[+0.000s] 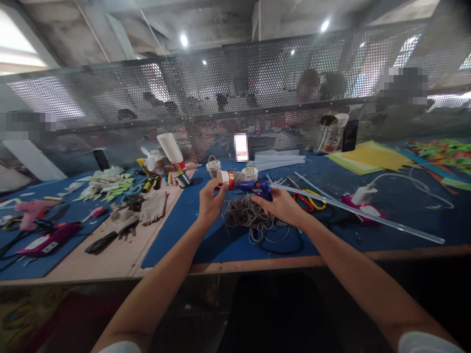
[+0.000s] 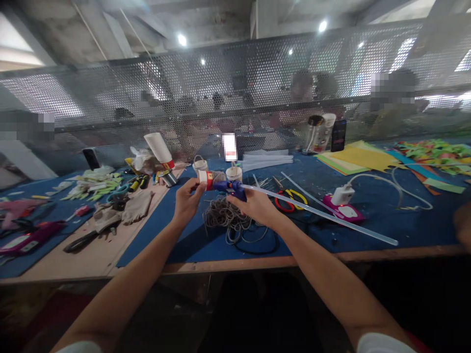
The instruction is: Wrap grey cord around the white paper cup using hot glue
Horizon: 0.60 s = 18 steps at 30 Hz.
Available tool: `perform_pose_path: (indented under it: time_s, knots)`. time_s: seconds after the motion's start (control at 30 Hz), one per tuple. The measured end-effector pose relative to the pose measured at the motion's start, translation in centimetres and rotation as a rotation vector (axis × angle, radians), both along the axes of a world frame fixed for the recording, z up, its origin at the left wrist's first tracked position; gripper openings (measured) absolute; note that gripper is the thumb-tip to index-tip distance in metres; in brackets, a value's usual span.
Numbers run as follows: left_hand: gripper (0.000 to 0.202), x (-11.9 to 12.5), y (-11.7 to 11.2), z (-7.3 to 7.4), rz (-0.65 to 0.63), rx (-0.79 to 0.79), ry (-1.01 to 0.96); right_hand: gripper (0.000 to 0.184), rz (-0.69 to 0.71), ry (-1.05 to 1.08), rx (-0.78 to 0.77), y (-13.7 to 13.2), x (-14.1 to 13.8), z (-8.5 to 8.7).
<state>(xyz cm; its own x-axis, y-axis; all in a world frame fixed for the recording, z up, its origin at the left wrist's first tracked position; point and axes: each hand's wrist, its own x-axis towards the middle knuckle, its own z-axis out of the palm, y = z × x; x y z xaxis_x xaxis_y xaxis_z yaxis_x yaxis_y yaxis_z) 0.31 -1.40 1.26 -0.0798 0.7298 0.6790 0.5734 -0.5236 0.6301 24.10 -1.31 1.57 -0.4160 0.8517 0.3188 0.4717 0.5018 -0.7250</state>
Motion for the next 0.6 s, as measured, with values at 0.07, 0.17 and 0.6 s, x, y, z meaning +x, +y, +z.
perform_pose_path:
  time_s: [0.07,0.17,0.6]
  knots:
    - [0.029,0.02,0.03,-0.02,0.004,-0.002,0.003,0.041,0.003,0.007,-0.002,-0.01,-0.01,-0.01]
    - [0.03,0.06,0.05,-0.03,0.013,-0.011,0.013,0.042,-0.003,0.023,0.006,-0.04,0.02,0.07]
    - [0.026,0.15,-0.09,0.0,-0.006,-0.018,0.014,0.045,-0.029,0.072,0.03,0.11,0.18,0.38]
